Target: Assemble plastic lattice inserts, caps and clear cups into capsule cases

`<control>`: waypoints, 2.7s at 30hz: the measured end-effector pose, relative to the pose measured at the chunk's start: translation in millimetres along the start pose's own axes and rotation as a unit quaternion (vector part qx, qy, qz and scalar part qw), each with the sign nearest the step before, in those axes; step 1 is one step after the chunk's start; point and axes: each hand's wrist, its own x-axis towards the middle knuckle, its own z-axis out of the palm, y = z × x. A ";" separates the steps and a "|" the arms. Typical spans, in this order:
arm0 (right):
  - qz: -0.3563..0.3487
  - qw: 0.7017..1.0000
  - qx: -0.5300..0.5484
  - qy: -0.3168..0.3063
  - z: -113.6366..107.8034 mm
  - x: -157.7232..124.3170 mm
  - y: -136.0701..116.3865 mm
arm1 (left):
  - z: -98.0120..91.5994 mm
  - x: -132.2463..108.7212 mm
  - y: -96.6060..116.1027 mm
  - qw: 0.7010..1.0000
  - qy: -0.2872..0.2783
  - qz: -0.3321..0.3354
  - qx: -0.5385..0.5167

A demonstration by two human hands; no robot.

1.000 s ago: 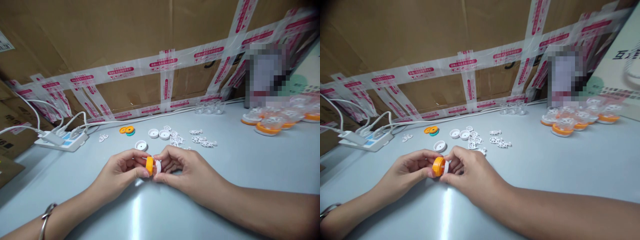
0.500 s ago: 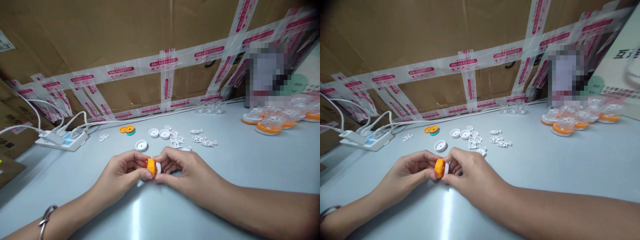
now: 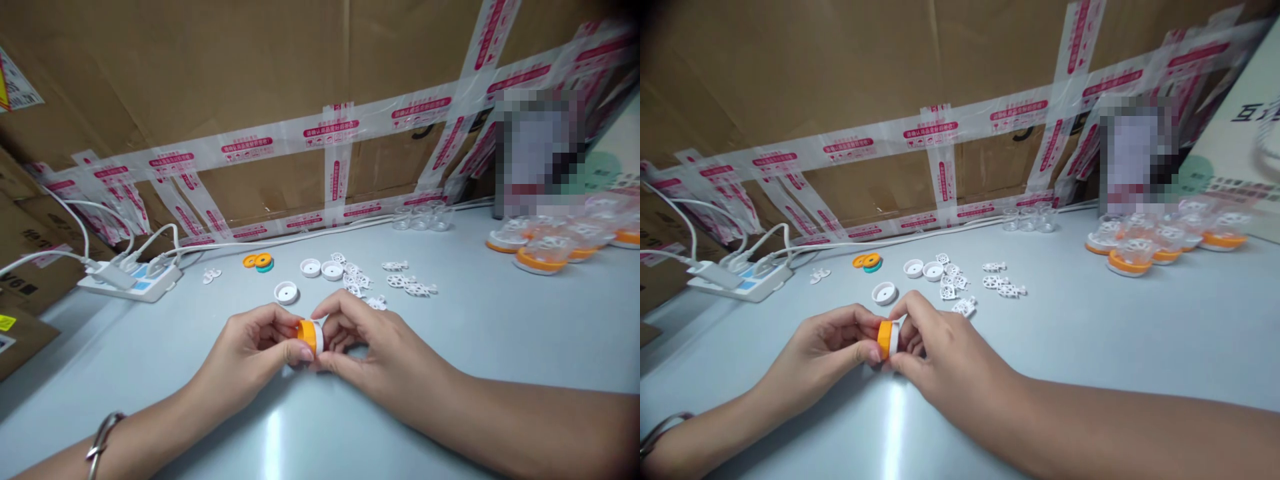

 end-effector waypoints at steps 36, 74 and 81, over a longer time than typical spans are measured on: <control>0.105 0.977 0.185 0.011 3.4 3.1 0.8 | 3.2 -9.8 -0.3 0.985 0.019 0.088 0.148; 0.149 0.946 0.289 0.010 1.8 11.0 -1.6 | 0.8 -8.9 7.4 0.968 0.043 0.144 0.201; 0.146 0.953 0.264 0.019 0.2 11.6 -2.0 | -6.8 -7.4 10.8 0.987 0.064 0.094 0.112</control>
